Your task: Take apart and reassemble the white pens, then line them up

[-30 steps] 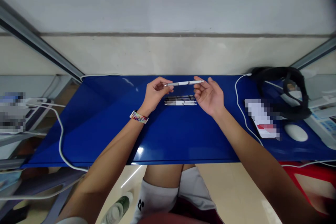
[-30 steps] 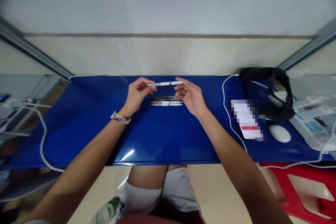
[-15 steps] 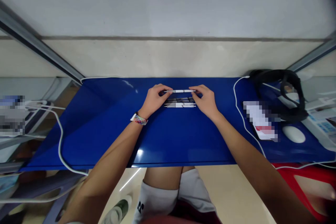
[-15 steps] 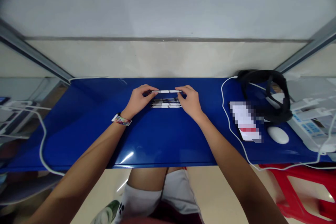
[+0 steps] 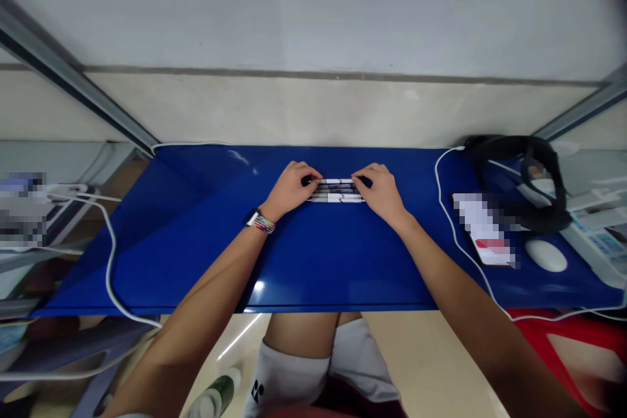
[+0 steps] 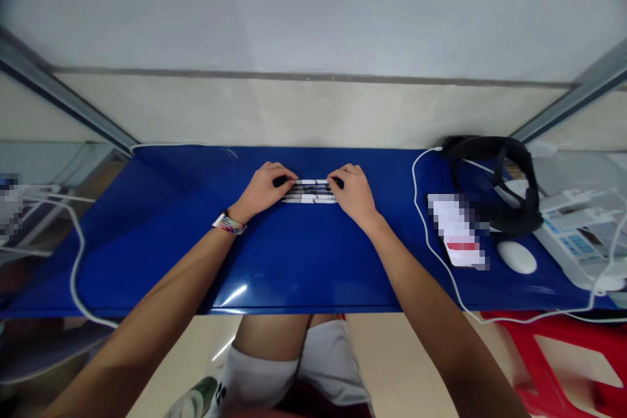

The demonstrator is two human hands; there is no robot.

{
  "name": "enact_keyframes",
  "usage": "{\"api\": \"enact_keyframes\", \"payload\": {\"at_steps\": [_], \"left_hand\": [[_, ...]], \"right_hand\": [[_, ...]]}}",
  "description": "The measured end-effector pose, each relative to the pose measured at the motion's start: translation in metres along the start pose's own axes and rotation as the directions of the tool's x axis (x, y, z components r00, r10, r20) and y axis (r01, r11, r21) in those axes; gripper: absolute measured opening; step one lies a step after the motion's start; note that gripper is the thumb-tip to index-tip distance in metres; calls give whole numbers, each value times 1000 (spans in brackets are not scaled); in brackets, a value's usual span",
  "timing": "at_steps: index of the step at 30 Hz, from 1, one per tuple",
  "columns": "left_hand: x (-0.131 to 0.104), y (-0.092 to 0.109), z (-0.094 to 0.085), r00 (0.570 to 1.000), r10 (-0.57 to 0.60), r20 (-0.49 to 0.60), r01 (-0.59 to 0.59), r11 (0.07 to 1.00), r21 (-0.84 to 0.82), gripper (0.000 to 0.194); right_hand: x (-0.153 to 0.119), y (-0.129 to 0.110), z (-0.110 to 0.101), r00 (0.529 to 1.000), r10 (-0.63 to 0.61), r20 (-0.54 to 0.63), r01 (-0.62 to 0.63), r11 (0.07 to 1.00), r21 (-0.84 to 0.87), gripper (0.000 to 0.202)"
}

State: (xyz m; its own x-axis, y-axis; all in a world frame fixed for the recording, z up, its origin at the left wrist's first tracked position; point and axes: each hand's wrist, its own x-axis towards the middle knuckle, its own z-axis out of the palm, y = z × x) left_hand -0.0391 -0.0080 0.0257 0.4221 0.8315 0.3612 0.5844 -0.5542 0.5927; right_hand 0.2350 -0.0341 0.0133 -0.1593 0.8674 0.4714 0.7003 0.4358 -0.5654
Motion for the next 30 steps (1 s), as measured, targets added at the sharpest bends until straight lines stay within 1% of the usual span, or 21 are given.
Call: {"api": "enact_keyframes", "payload": {"at_steps": [3,6,8,10,12,15,17,19,21,23,25,30], "left_hand": [[0,0,-1,1000,2,-1,-2,1000,-8,18],[-1,2,0,999,-31,-20,30,999,-40,18],[-1,5,2,996,-74,-51,69,993,-93,18],[-1,9,6,987,-133,-95,112,974,-195,17],[0,13,11,969,-209,-130,154,926,-344,18],[1,16,22,940,-310,-143,179,805,-566,25],[2,15,29,926,-343,-157,153,721,-675,27],[3,12,35,923,-357,-145,134,650,-748,29],[3,11,39,919,-370,-135,128,604,-787,29],[4,10,40,912,-389,-128,131,574,-808,28],[4,11,40,906,-405,-122,144,568,-811,27],[5,10,40,899,-421,-116,187,611,-769,27]], "right_hand": [[0,0,0,1000,14,-6,-14,1000,7,15],[0,-1,-1,999,33,6,-33,999,10,16],[1,-1,-1,999,49,2,-49,998,39,17],[1,-2,1,994,101,-30,-96,987,126,18],[1,-4,5,977,199,-74,-172,946,274,21],[0,-8,14,941,325,-93,-238,833,500,24],[0,-11,21,930,358,-82,-238,758,607,23],[-1,-13,26,924,375,-73,-229,697,680,22],[-2,-14,29,924,376,-68,-220,667,711,22],[-3,-14,29,929,365,-60,-221,678,701,22],[-3,-14,28,935,350,-56,-230,720,655,23],[-1,-19,24,946,320,-57,-243,812,531,25]]}}
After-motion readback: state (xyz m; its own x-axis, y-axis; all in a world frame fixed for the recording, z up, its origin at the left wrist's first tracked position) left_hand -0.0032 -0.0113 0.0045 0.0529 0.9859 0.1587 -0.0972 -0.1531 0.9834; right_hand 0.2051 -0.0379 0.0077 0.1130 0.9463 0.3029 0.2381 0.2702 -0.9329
